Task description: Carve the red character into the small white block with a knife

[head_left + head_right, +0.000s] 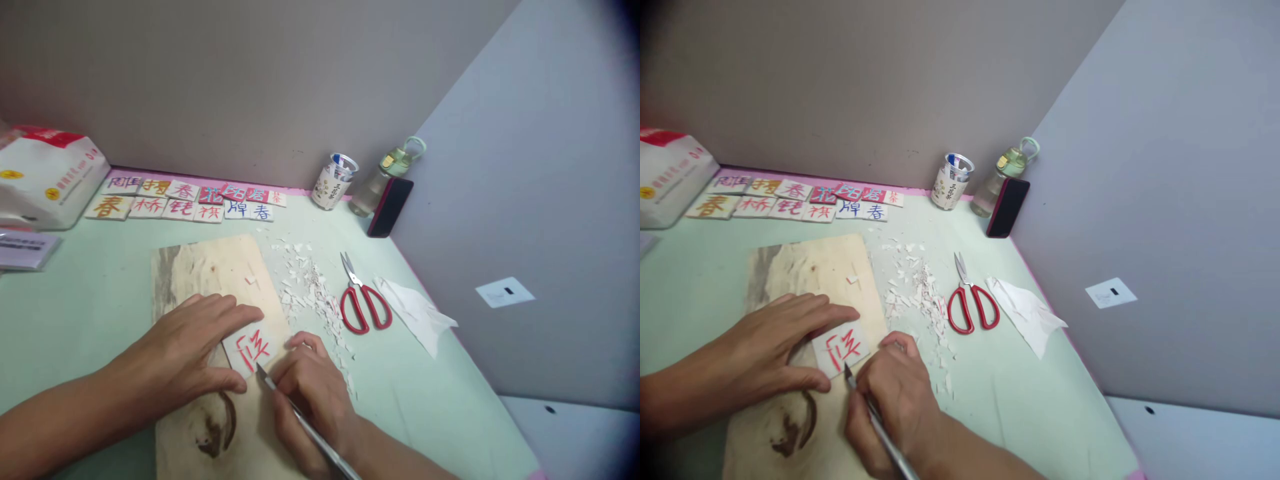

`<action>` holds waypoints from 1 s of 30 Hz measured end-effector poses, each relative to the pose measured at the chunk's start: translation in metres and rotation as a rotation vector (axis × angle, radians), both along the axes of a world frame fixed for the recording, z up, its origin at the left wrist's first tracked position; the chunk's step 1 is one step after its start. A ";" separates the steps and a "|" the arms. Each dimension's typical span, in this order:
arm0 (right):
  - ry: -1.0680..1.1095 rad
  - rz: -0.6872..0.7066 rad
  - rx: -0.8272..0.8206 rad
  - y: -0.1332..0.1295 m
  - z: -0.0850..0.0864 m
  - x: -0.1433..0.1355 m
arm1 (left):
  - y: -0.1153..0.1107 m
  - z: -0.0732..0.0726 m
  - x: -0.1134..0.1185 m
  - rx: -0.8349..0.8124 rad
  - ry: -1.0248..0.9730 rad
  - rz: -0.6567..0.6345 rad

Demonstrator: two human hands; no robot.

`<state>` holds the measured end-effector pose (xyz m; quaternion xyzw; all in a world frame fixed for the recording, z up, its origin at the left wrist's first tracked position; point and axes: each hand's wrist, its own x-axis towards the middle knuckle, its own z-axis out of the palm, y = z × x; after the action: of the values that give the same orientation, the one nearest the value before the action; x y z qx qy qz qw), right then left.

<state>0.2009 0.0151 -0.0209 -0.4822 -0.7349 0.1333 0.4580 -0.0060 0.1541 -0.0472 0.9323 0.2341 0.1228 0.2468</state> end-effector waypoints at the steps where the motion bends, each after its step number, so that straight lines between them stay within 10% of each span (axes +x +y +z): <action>1: 0.021 -0.019 -0.002 0.000 -0.001 0.000 | 0.000 0.000 0.000 -0.005 -0.003 -0.002; 30: -0.041 -0.111 0.070 -0.002 0.002 -0.001 | -0.001 0.006 0.001 -0.030 0.000 0.014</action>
<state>0.2003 0.0132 -0.0187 -0.5084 -0.7204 0.0720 0.4662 -0.0049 0.1534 -0.0415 0.9269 0.2426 0.1208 0.2597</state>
